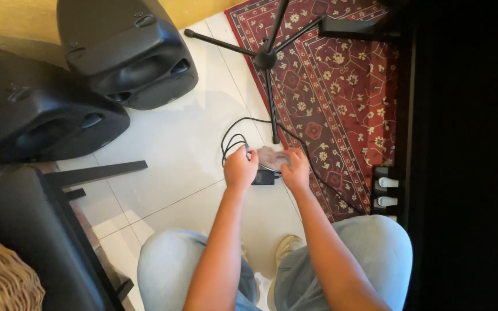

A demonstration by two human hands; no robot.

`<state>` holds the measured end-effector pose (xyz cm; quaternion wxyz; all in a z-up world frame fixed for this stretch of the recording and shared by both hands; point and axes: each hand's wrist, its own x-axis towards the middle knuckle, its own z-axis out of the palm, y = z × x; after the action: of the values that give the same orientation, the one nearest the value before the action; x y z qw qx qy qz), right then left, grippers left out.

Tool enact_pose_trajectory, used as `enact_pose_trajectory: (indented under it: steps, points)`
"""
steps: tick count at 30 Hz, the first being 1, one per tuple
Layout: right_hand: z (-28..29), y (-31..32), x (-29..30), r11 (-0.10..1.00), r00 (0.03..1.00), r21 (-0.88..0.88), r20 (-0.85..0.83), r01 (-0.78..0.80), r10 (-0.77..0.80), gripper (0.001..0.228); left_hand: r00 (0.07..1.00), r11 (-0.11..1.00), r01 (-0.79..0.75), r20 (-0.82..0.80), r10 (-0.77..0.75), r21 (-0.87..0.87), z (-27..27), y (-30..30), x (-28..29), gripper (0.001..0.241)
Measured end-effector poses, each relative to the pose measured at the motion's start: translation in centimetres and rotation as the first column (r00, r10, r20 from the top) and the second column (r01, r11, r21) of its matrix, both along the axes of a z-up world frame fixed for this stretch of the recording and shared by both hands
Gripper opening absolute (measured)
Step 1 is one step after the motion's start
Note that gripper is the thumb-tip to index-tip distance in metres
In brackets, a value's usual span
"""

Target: Organizing and coiling various electrical and audio cables into a basket and cleaning a power adapter with a cloth.

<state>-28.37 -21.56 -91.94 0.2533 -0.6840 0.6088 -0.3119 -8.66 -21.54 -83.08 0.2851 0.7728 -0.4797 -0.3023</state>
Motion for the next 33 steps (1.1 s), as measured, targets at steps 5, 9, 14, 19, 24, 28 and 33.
enact_pose_trajectory:
  steps: [5, 9, 14, 19, 24, 28, 33]
  points:
    - [4.1, -1.3, 3.0, 0.999, 0.998, -0.045, 0.067, -0.016, 0.019, 0.042, 0.991, 0.995, 0.07, -0.107, -0.077, -0.076, -3.6, -0.7, -0.7, 0.022]
    - [3.8, -2.4, 4.2, 0.999, 0.993, -0.047, 0.112, -0.024, 0.029, 0.048, 0.987, 0.993, 0.082, -0.133, -0.094, -0.09, -4.3, -2.1, -1.2, 0.02]
    - [0.8, -3.8, 4.5, 1.0, 0.995, -0.012, 0.098, 0.027, -0.025, 0.054, 0.984, 0.977, 0.142, -0.08, -0.156, -0.162, -7.4, -3.5, -1.5, 0.017]
    - [-2.0, -5.5, 4.7, 0.997, 0.987, 0.018, 0.14, 0.079, -0.081, 0.056, 0.98, 0.982, 0.168, -0.093, -0.176, -0.089, -9.3, -5.3, -1.4, 0.018]
    - [-7.5, -6.5, 4.7, 0.978, 0.972, 0.058, 0.112, 0.2, -0.205, 0.046, 0.975, 0.951, 0.208, -0.029, -0.221, -0.229, -13.6, -6.6, -1.5, 0.021]
    - [-10.4, -7.4, 4.5, 0.952, 0.952, 0.136, 0.106, 0.273, -0.288, 0.044, 0.961, 0.96, 0.276, 0.028, -0.275, -0.052, -16.2, -8.7, -2.0, 0.028]
    - [-13.2, -9.1, 3.6, 0.948, 0.961, 0.161, 0.001, 0.273, -0.277, 0.035, 0.916, 0.908, 0.394, 0.148, -0.373, -0.146, -21.9, -10.9, -3.1, 0.036]
